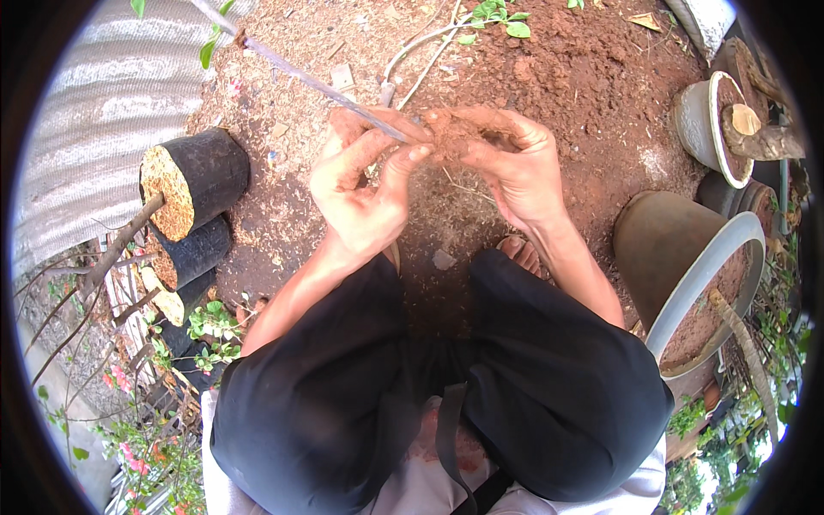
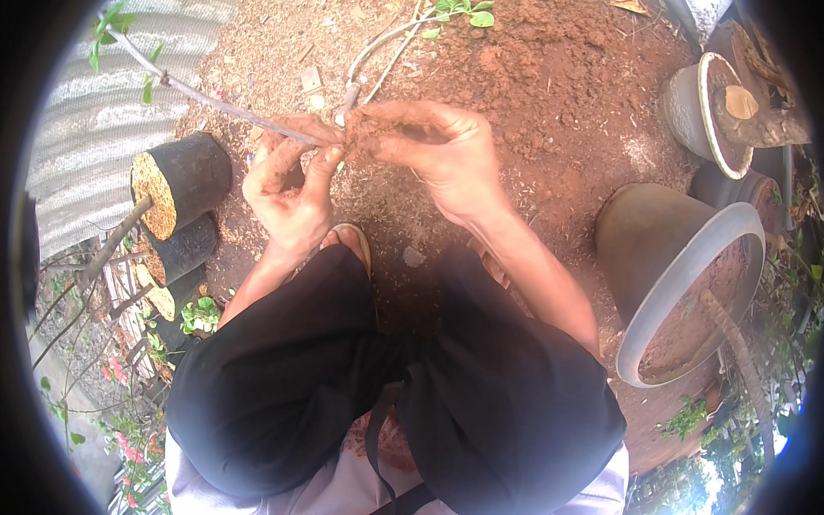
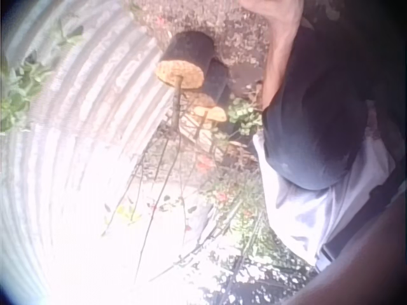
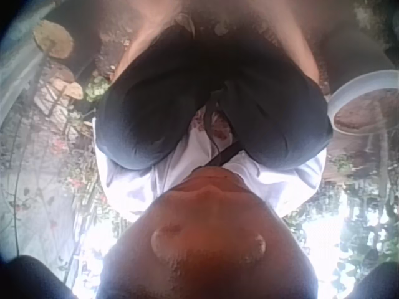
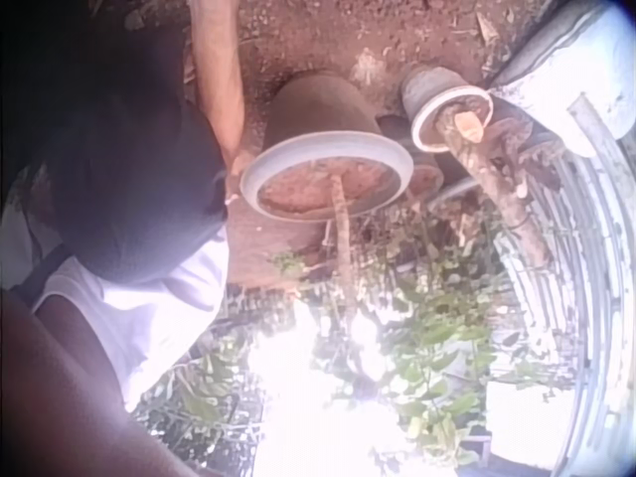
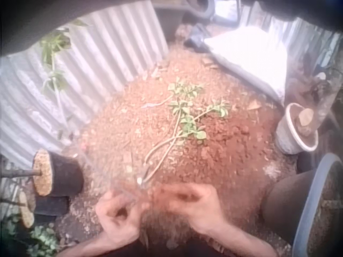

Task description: The person performs plant grafting by hand, repeatedly picking up small plant cuttings, aligning them, and wrapping the junction with clear plastic film. The person works over a soil bed with several potted plants nearby.

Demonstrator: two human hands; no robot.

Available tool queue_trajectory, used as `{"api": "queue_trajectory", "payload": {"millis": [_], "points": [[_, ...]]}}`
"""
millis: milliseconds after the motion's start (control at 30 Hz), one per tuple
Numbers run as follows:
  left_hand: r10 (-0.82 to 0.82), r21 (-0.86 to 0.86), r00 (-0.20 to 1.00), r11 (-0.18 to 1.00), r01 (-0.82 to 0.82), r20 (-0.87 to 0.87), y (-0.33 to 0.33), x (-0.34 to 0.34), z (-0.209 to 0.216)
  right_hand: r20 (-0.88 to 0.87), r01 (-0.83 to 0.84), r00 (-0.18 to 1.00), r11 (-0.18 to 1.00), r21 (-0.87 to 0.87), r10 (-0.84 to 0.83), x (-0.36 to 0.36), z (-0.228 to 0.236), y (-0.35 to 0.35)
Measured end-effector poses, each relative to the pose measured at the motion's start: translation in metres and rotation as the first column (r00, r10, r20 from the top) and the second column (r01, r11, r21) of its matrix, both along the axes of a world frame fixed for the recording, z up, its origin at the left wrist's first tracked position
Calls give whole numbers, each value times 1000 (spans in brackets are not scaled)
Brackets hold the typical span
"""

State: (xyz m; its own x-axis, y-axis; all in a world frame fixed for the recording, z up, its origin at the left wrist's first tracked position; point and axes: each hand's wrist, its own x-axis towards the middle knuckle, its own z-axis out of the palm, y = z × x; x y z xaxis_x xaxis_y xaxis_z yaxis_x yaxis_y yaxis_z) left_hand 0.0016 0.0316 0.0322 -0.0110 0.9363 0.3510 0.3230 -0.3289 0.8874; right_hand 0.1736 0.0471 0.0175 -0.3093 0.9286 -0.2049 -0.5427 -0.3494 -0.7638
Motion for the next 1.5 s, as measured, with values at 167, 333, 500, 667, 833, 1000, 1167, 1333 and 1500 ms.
{"api": "queue_trajectory", "payload": {"millis": [167,333,500,667,833,1000,1167,1333,1500], "points": [[36,-59,998,998,-33,44,4,-1,12,193,58,974,954,293,-118,-3,11,4],[92,-142,994,986,-84,51,3,1,14,540,-217,767,651,727,-347,5,16,15],[95,-171,988,982,-74,121,0,3,11,601,-260,689,636,726,-405,4,14,10],[99,-188,989,979,-78,107,0,4,17,553,-199,733,653,731,-396,1,14,9],[-13,-127,998,992,6,-59,6,-3,22,333,-84,942,940,330,-33,4,14,5],[-36,-348,947,925,153,319,17,-20,31,198,-233,961,952,200,194,17,17,12],[18,-404,903,898,174,429,20,-24,26,-103,-298,949,955,10,297,15,3,17],[126,-404,927,914,30,353,20,-21,24,-215,-292,932,956,28,291,15,-8,16],[256,-451,922,886,-104,291,21,-17,27,-38,-233,972,973,2,233,10,-19,9]]}}
